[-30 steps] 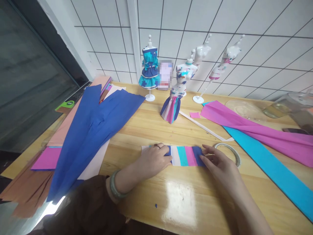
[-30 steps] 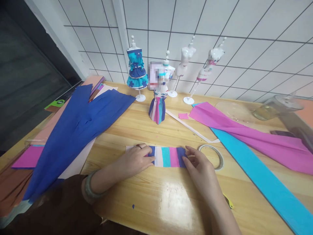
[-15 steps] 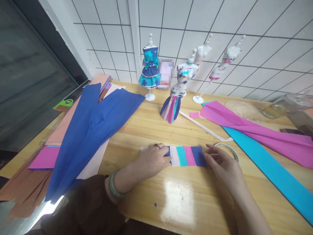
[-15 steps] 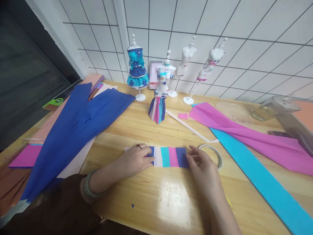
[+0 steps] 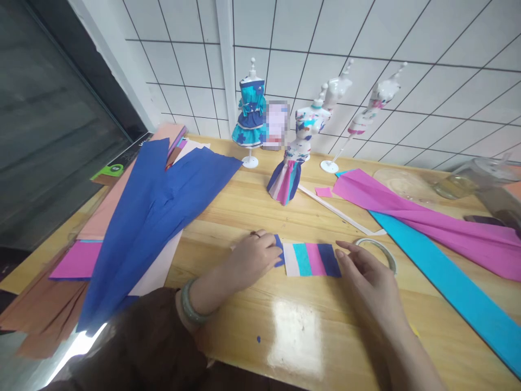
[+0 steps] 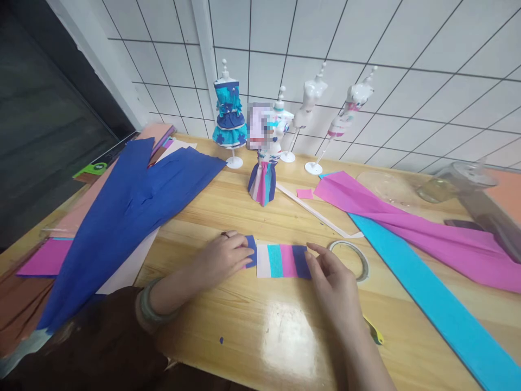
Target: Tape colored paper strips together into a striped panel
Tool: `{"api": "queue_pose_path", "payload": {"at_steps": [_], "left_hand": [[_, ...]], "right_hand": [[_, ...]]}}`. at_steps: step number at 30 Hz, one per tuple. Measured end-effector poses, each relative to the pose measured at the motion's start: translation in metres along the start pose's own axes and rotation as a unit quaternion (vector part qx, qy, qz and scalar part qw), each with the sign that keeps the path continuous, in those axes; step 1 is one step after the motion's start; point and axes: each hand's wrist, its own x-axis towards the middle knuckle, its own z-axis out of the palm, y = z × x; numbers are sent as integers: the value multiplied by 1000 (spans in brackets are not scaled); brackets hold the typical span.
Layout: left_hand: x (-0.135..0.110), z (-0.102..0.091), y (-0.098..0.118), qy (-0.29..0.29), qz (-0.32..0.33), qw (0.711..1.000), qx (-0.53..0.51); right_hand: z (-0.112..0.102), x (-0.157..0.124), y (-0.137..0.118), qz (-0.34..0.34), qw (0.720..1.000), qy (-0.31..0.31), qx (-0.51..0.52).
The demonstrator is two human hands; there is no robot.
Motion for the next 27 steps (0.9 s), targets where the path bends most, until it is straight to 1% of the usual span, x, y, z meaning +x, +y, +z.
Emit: {"api": "queue_pose_path", "payload": {"at_steps": [1, 3, 5, 6, 8, 11, 13, 15, 16, 18, 21, 23, 27], "left_hand": [[0, 0, -3, 10, -16, 1000, -4], [1, -1, -9, 29, -32, 999, -21], [2, 0, -14, 48, -28, 997, -47], [2, 0, -16, 58, -26, 996, -61], [3, 1, -16, 78, -33, 992, -94], [5, 0, -13, 98, -66, 980, -158], [6, -1, -11, 101, -89, 970, -202], [7, -2, -11, 109, -109, 964, -218], [7, -1, -12, 114, -113, 965, -208], [6, 0, -14, 122, -113, 974, -154], [4, 4, -17, 98, -113, 986, -73], [3, 6, -17, 72, -115, 989, -56], [1, 4, -14, 38, -114, 991, -63]], "right_hand": [[2, -1, -1, -38, 999, -4, -11], [8, -3, -5, -141, 989, -22, -38], [13, -4, -8, -251, 965, -45, -61], [15, -4, -10, -294, 952, -58, -71], [19, -5, -14, -348, 929, -81, -92], [22, -8, -19, -381, 909, -105, -133], [23, -10, -20, -400, 896, -106, -162], [25, -12, -21, -418, 883, -98, -188], [25, -12, -21, -425, 878, -95, -198], [26, -12, -20, -433, 870, -92, -215], [27, -11, -18, -439, 865, -95, -225], [28, -10, -16, -437, 866, -96, -223], [28, -8, -10, -430, 873, -97, -211]]}}
